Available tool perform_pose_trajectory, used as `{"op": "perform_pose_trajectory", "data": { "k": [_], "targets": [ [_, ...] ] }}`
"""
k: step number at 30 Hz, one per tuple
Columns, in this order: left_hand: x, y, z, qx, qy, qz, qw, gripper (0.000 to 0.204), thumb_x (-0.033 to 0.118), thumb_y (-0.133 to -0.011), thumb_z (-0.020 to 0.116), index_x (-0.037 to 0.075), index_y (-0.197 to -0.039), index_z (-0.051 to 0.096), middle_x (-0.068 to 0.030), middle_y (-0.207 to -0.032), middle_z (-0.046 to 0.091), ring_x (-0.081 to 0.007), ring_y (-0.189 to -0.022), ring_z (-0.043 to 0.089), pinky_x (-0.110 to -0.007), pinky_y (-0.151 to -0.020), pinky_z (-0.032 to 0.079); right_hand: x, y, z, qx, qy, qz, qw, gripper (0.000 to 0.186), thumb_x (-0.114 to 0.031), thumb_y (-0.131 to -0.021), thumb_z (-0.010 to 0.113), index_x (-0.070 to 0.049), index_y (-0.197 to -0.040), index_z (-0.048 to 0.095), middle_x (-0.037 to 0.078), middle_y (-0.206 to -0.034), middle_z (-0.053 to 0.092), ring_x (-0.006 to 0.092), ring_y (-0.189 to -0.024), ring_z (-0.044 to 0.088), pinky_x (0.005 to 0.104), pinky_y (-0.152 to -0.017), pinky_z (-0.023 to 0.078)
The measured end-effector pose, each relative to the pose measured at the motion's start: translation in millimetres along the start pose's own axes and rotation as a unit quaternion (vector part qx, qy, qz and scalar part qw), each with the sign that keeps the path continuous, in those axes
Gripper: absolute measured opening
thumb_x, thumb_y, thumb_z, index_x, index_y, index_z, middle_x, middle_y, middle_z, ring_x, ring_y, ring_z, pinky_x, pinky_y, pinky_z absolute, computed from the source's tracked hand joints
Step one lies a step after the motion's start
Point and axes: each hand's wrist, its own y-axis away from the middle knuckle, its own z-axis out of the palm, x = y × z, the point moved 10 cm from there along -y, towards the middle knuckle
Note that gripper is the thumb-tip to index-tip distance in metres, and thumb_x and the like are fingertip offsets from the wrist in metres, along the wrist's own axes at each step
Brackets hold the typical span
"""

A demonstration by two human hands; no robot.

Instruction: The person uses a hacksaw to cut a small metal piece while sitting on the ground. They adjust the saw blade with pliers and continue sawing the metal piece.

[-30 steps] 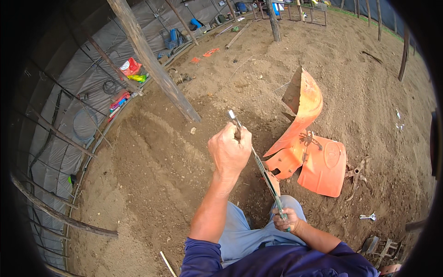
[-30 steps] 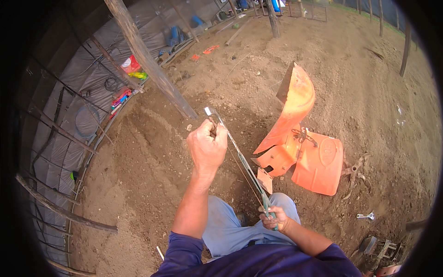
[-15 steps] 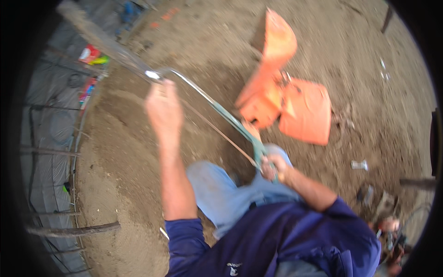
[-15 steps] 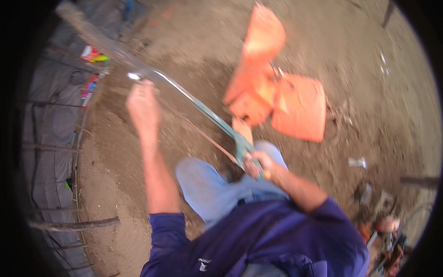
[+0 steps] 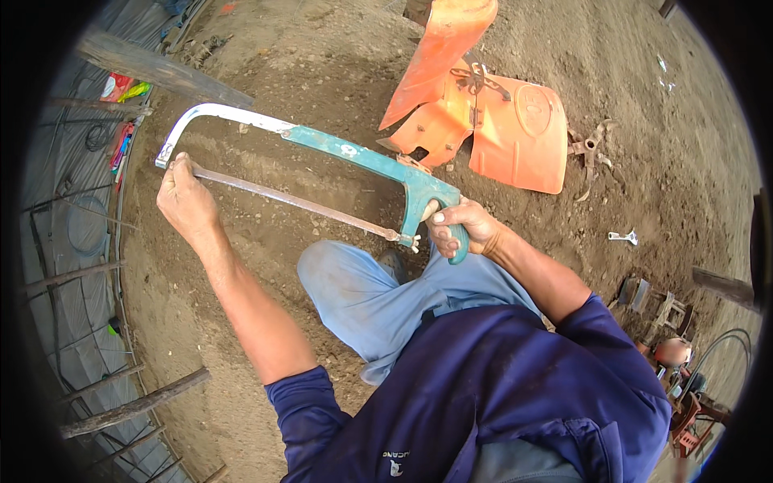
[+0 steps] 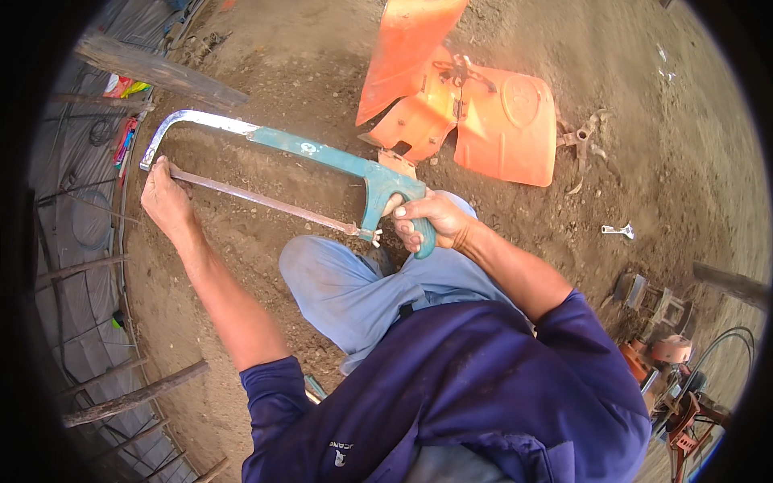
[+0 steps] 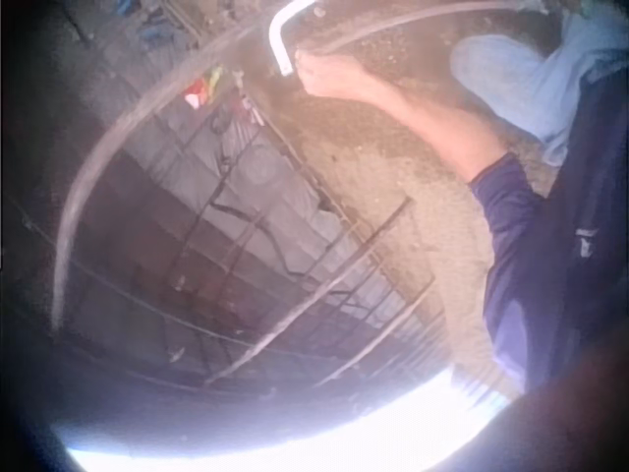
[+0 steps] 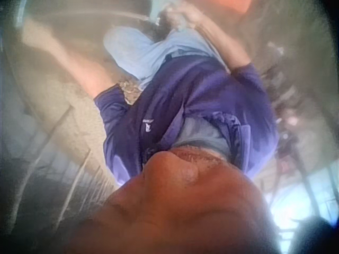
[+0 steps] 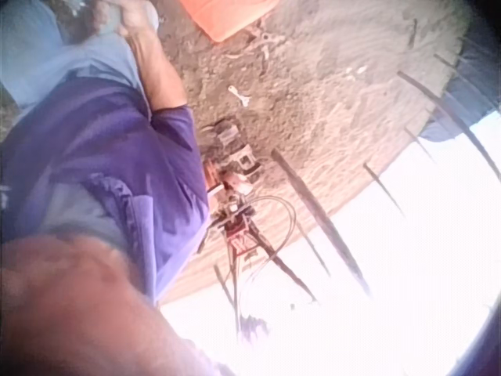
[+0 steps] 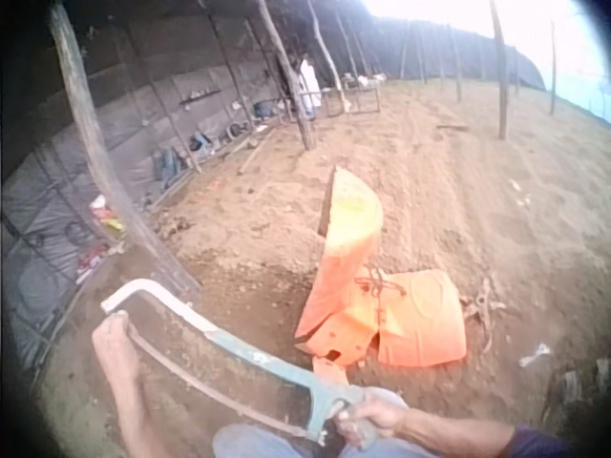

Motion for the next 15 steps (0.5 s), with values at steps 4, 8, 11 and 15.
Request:
{"op": "perform_pose_trajectory", "data": {
  "k": [4,8,11,15],
  "targets": [
    [-5.9,-5.0,-5.0,0.023,0.032,0.001,0.999,0.038,0.026,-0.100,0.060,-0.006,-0.082,0.069,-0.0049,-0.071,0.061,-0.0156,-0.067,0.054,-0.036,-0.063,0.043,5.4,-1.4,2.5,0.018,-0.001,0.010,1.000,0.017,-0.009,-0.097,0.066,-0.001,-0.112,0.071,0.005,-0.069,0.059,0.0166,-0.050,0.056,0.0354,-0.046,0.049],
    [-1.2,-1.1,11.8,-0.033,0.151,-0.024,0.988,0.040,0.030,-0.108,0.055,0.003,-0.083,0.070,-0.0033,-0.069,0.058,-0.0130,-0.061,0.053,-0.030,-0.055,0.042,9.0,-3.4,14.7,-0.009,-0.031,0.005,0.999,0.018,-0.010,-0.098,0.067,-0.002,-0.113,0.070,0.005,-0.071,0.059,0.0165,-0.051,0.056,0.0355,-0.047,0.048],
    [5.5,32.2,37.5,-0.086,0.154,-0.003,0.984,0.065,0.055,-0.115,0.030,0.008,-0.090,0.066,-0.0028,-0.071,0.060,-0.0140,-0.062,0.055,-0.032,-0.057,0.048,6.5,-4.6,19.1,0.004,-0.028,-0.009,1.000,0.020,-0.012,-0.098,0.068,-0.002,-0.114,0.069,0.004,-0.071,0.059,0.0163,-0.053,0.056,0.0358,-0.049,0.048],
    [14.2,127.9,83.0,-0.250,0.193,0.063,0.947,0.080,0.073,-0.108,0.018,0.008,-0.086,0.060,-0.0064,-0.074,0.061,-0.0172,-0.070,0.058,-0.036,-0.061,0.046,-4.8,-5.6,32.3,-0.011,0.001,-0.038,0.999,0.019,-0.011,-0.098,0.068,0.000,-0.114,0.069,0.006,-0.072,0.060,0.0172,-0.054,0.057,0.0368,-0.051,0.050]
  ]
}}
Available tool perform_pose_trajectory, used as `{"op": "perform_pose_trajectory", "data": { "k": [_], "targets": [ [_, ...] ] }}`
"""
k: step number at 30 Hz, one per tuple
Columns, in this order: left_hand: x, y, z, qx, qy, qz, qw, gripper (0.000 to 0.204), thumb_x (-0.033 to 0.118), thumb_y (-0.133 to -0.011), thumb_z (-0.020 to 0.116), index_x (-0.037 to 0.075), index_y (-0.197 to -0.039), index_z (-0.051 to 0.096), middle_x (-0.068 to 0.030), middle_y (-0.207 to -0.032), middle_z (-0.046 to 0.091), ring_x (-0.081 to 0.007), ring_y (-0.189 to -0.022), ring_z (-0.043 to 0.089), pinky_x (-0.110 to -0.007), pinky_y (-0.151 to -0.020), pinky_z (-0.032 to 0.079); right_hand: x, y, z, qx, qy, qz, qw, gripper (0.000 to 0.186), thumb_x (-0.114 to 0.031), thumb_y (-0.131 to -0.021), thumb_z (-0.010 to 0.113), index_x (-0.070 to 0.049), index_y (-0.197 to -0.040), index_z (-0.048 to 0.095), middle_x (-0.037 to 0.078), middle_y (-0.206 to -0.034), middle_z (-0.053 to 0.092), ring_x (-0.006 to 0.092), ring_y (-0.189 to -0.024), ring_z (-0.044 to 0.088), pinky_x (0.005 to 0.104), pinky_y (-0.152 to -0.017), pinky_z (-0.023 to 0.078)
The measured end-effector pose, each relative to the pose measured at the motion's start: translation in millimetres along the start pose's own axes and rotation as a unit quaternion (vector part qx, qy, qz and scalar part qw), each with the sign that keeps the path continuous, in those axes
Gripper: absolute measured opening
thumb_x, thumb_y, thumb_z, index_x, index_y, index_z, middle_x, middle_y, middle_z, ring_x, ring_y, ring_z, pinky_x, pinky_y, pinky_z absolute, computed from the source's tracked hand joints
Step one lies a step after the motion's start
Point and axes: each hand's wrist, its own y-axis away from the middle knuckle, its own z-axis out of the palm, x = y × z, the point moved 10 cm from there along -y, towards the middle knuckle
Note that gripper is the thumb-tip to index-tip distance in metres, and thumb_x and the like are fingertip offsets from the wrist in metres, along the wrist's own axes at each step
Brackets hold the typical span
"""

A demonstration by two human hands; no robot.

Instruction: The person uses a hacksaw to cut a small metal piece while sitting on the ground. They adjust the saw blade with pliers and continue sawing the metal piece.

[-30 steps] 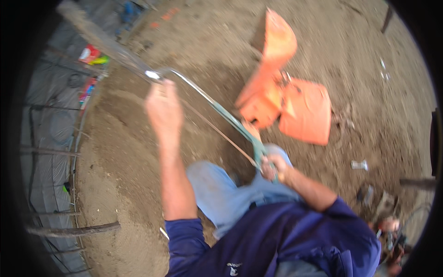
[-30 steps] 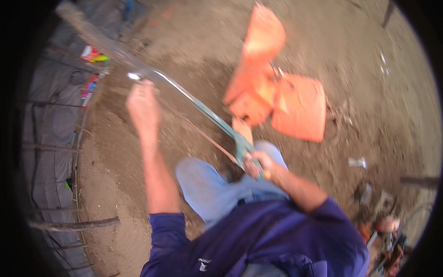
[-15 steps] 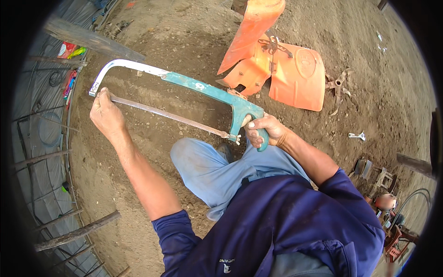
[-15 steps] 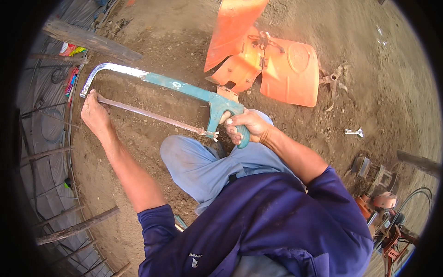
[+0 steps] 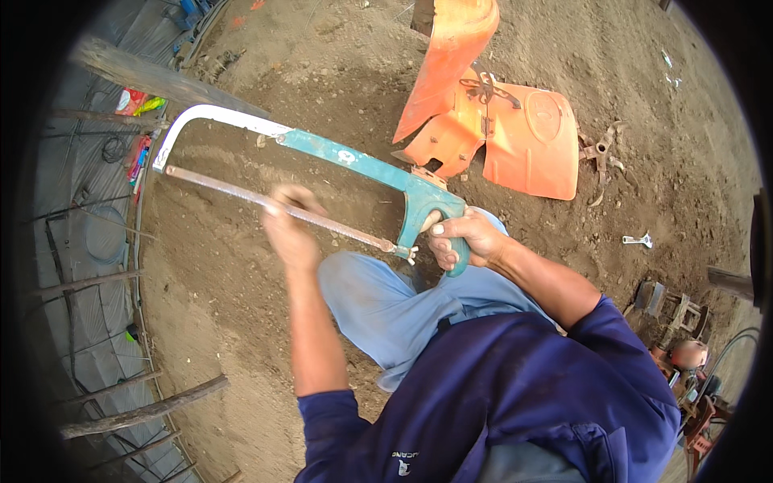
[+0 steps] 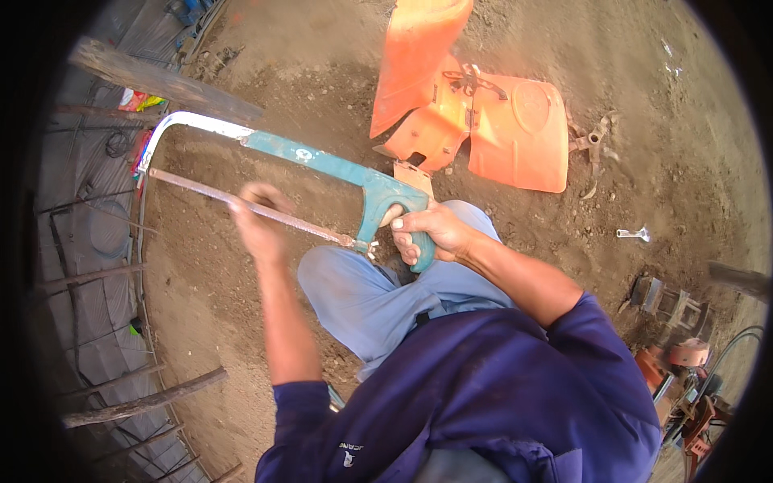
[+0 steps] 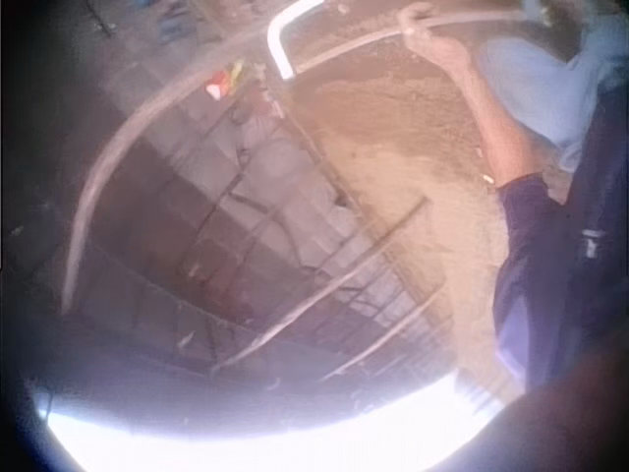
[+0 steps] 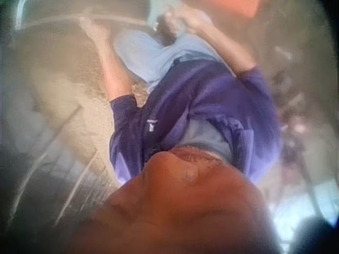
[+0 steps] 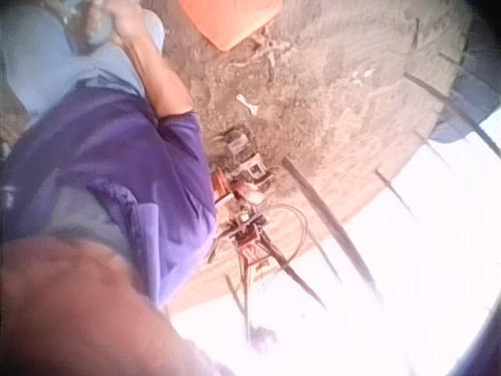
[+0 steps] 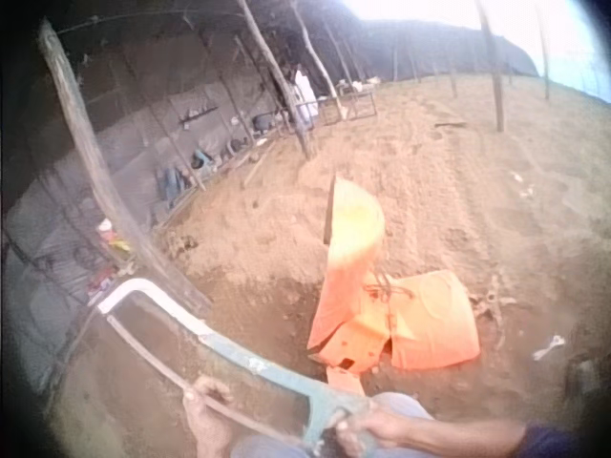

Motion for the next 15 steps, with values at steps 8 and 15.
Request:
{"op": "perform_pose_trajectory", "data": {
  "k": [8,15],
  "targets": [
    [14.5,85.8,54.7,-0.090,0.032,-0.011,0.995,0.053,0.039,-0.111,0.054,-0.002,-0.078,0.057,-0.0063,-0.070,0.058,-0.0148,-0.061,0.056,-0.031,-0.054,0.044,-20.9,-1.0,17.9,-0.002,0.063,-0.067,0.996,0.020,-0.008,-0.097,0.069,0.002,-0.114,0.068,0.007,-0.072,0.061,0.0179,-0.054,0.060,0.0371,-0.053,0.053],
    [0.6,81.6,65.8,-0.164,0.098,-0.128,0.973,0.044,0.032,-0.112,0.054,0.000,-0.083,0.059,-0.0028,-0.067,0.054,-0.0102,-0.055,0.049,-0.029,-0.049,0.039,-17.7,-2.2,18.1,0.014,0.041,-0.053,0.998,0.019,-0.009,-0.098,0.069,0.002,-0.113,0.068,0.007,-0.072,0.062,0.0176,-0.055,0.060,0.0364,-0.053,0.053]
  ]
}}
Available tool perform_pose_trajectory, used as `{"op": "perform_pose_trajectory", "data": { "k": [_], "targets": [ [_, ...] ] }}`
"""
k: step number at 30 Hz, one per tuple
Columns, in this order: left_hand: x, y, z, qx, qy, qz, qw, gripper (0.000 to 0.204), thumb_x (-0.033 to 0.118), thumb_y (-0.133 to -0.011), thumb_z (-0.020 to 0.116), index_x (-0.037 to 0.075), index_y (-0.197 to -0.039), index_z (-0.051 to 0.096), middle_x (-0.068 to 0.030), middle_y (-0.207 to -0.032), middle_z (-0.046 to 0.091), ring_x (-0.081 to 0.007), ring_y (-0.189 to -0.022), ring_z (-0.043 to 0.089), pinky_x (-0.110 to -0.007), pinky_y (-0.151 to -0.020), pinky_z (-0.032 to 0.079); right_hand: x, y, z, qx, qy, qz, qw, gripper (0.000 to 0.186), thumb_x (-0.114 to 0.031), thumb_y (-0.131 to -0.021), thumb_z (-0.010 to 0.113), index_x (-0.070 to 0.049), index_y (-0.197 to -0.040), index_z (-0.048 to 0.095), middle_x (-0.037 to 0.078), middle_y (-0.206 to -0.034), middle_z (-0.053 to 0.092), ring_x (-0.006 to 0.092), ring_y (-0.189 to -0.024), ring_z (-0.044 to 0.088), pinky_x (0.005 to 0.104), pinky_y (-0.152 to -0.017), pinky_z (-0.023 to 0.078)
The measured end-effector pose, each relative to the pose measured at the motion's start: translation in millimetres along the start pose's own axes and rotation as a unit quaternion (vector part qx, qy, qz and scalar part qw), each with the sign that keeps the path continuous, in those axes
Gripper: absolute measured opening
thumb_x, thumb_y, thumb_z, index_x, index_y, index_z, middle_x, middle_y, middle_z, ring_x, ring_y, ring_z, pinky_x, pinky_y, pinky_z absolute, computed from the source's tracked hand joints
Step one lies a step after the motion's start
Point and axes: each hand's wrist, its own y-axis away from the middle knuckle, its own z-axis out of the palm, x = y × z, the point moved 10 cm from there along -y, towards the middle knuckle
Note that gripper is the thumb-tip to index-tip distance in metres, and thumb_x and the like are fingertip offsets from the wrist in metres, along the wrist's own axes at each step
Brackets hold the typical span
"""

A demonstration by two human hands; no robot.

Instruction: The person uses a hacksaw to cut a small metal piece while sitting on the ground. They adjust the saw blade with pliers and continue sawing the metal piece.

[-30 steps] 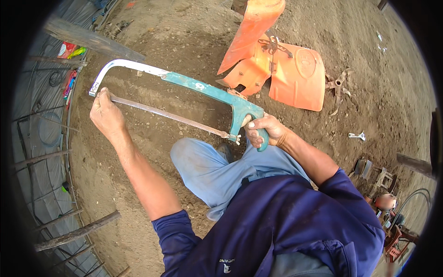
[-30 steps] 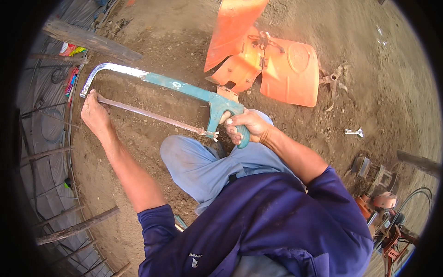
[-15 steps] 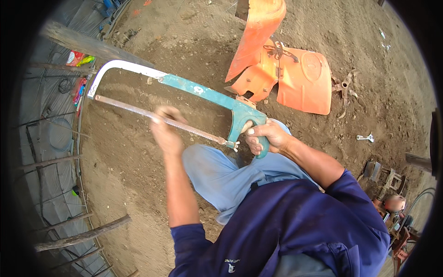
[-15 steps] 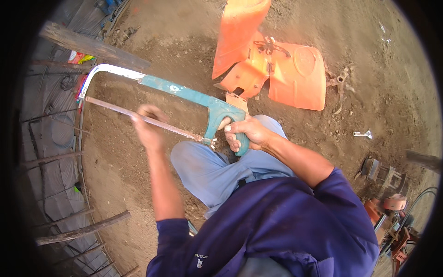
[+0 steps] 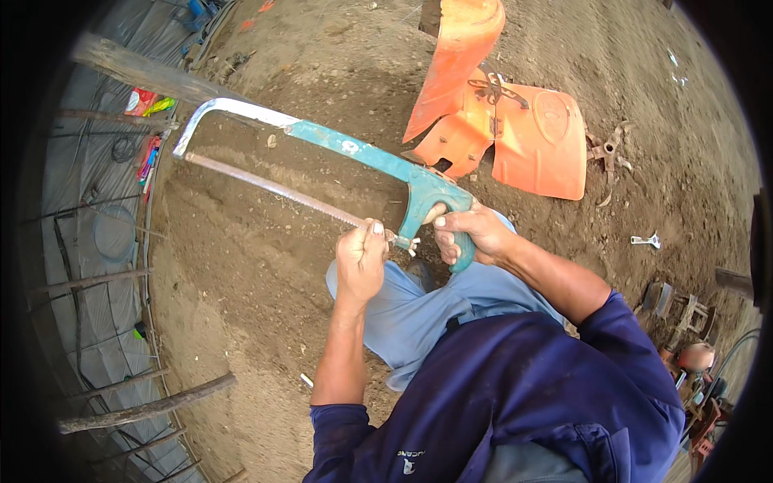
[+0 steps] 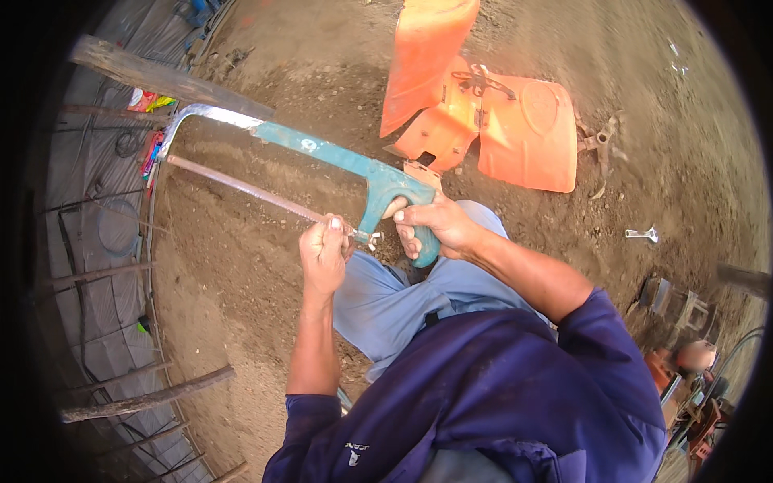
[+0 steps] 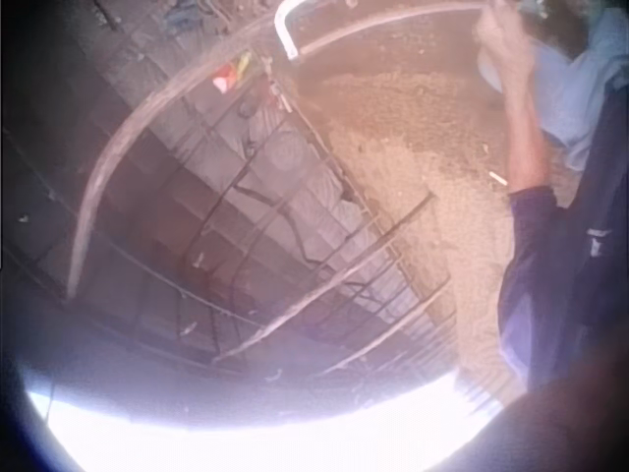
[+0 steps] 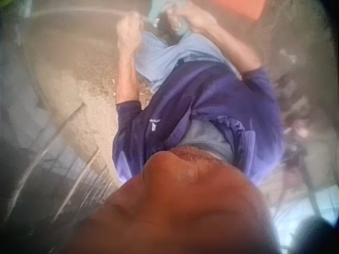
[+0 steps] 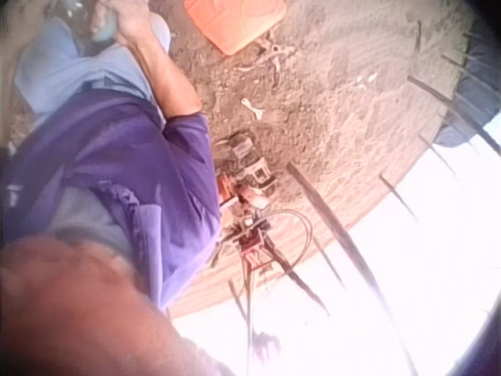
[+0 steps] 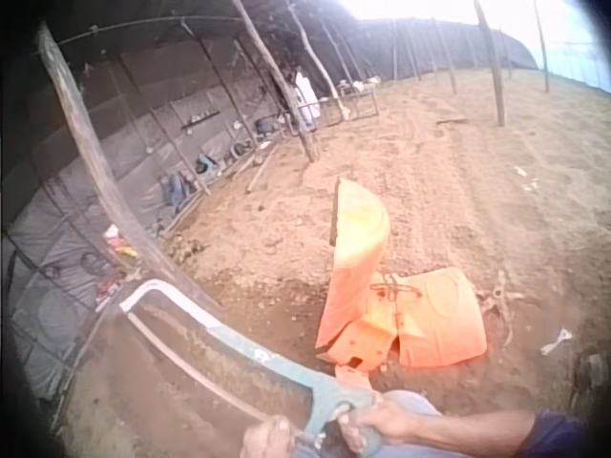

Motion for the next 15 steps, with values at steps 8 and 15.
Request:
{"op": "perform_pose_trajectory", "data": {
  "k": [8,15],
  "targets": [
    [-29.2,9.7,33.8,-0.014,0.153,-0.078,0.985,0.043,0.041,-0.108,0.061,-0.001,-0.108,0.066,-0.0052,-0.085,0.062,-0.0119,-0.070,0.057,-0.030,-0.062,0.050,7.3,-1.9,-10.0,0.053,-0.048,0.022,0.997,0.017,-0.012,-0.099,0.066,-0.001,-0.111,0.067,0.004,-0.070,0.058,0.0162,-0.055,0.057,0.0353,-0.054,0.050],
    [-21.4,21.0,57.8,-0.119,0.394,-0.041,0.911,0.052,0.036,-0.095,0.081,-0.004,-0.126,0.066,-0.0077,-0.094,0.065,-0.0132,-0.072,0.057,-0.032,-0.064,0.052,30.7,-0.7,29.8,-0.085,-0.211,0.134,0.964,0.018,-0.019,-0.098,0.066,-0.001,-0.102,0.065,0.005,-0.072,0.060,0.0166,-0.059,0.062,0.0409,-0.067,0.061]
  ]
}}
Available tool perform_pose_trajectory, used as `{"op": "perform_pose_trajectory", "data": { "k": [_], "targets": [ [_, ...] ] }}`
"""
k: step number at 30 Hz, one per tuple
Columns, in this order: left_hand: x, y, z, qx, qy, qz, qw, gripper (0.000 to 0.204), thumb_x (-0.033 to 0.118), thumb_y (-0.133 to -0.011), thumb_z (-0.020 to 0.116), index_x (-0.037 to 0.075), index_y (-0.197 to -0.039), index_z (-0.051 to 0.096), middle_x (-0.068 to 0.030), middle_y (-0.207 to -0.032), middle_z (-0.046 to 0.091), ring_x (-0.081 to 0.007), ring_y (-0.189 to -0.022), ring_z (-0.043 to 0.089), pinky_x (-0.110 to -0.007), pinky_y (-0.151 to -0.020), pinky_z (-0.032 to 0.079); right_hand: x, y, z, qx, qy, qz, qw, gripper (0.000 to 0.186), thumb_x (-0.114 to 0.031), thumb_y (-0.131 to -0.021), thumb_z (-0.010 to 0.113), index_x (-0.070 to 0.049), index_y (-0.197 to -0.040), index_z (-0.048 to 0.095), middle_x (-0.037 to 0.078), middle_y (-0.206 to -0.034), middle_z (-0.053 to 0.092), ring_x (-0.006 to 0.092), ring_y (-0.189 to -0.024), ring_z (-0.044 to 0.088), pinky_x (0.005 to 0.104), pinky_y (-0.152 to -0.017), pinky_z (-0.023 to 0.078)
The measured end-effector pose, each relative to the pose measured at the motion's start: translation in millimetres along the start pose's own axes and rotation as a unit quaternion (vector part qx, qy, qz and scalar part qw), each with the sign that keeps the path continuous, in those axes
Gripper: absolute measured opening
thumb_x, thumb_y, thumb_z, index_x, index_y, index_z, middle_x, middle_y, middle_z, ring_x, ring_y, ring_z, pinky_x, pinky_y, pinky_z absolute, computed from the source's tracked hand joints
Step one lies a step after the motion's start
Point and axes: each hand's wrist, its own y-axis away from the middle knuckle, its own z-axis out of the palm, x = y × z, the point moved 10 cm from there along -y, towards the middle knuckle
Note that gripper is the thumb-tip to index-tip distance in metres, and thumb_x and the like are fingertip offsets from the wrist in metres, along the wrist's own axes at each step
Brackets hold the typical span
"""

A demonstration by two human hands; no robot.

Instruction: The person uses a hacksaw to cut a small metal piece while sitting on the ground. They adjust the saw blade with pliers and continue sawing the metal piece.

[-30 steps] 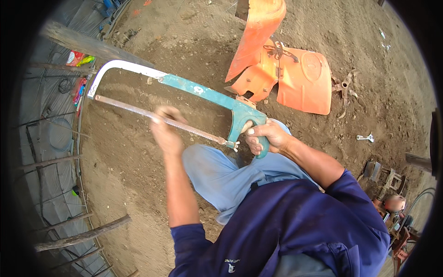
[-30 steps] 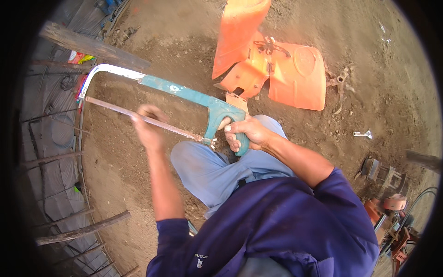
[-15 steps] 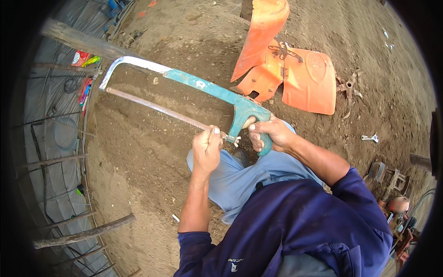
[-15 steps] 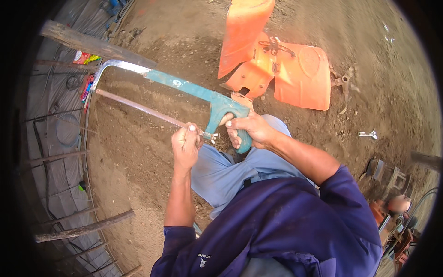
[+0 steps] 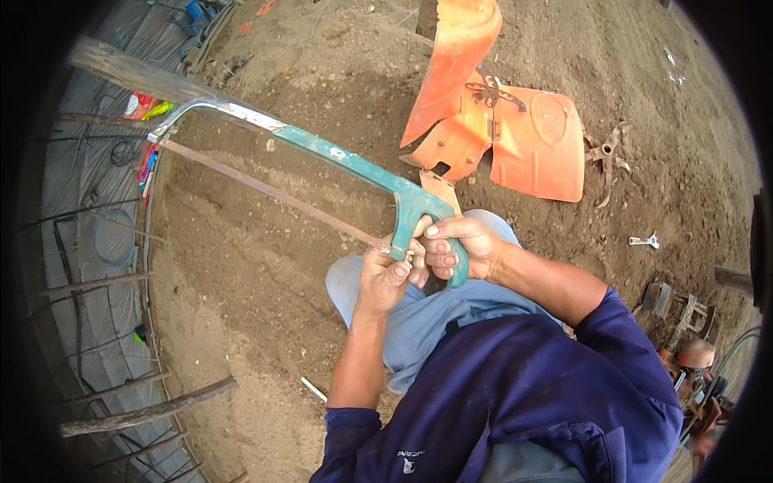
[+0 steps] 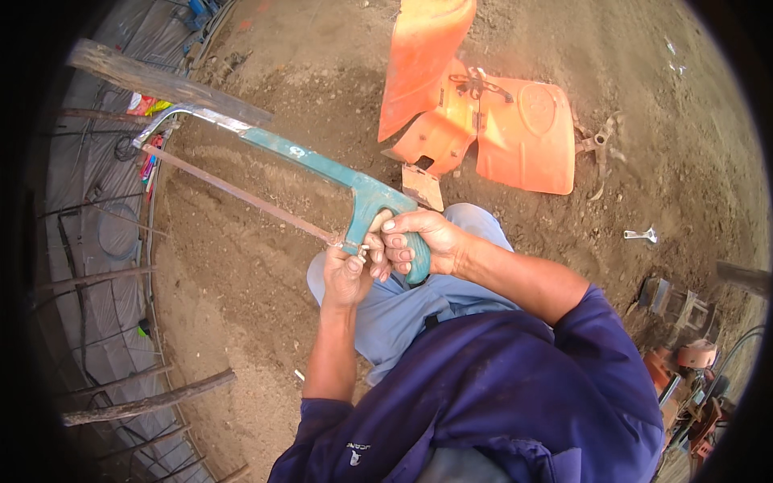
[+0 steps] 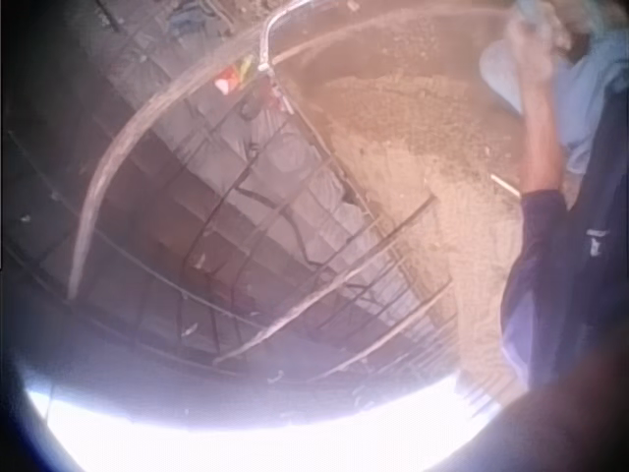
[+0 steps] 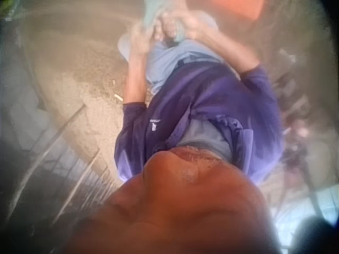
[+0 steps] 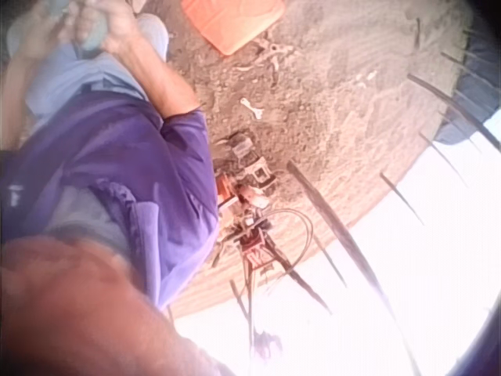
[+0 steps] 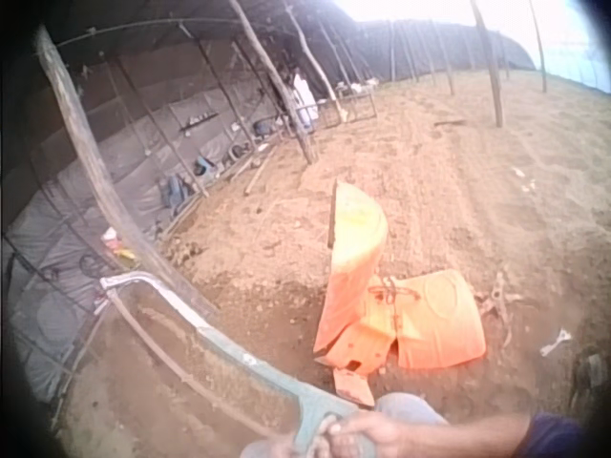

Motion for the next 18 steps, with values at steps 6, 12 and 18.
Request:
{"op": "perform_pose_trajectory", "data": {
  "k": [6,12,18],
  "targets": [
    [3.5,3.1,0.8,0.056,-0.047,0.020,0.997,0.066,0.041,-0.090,0.086,-0.008,-0.128,0.067,-0.0046,-0.079,0.064,-0.0082,-0.055,0.052,-0.026,-0.048,0.044,18.9,-4.2,13.9,-0.058,-0.029,0.054,0.996,0.025,-0.023,-0.100,0.064,-0.003,-0.085,0.062,0.004,-0.076,0.062,0.0133,-0.063,0.058,0.0390,-0.077,0.058],
    [14.4,8.2,8.3,0.111,-0.084,0.077,0.987,0.049,0.048,-0.090,0.083,0.004,-0.100,0.064,-0.0048,-0.090,0.064,-0.0077,-0.051,0.050,-0.024,-0.046,0.044,17.8,-6.9,5.1,-0.008,-0.077,0.002,0.997,0.012,-0.016,-0.101,0.062,-0.009,-0.092,0.057,-0.002,-0.073,0.056,0.0092,-0.056,0.052,0.0298,-0.055,0.048],
    [15.7,5.2,8.9,0.089,-0.110,0.011,0.990,0.052,0.049,-0.095,0.078,0.000,-0.106,0.065,-0.0052,-0.087,0.060,-0.0120,-0.059,0.056,-0.028,-0.052,0.050,16.5,-10.1,2.8,-0.017,-0.047,-0.001,0.999,0.009,-0.015,-0.101,0.062,-0.009,-0.096,0.056,-0.001,-0.074,0.056,0.0113,-0.057,0.053,0.0326,-0.059,0.055]
  ]
}}
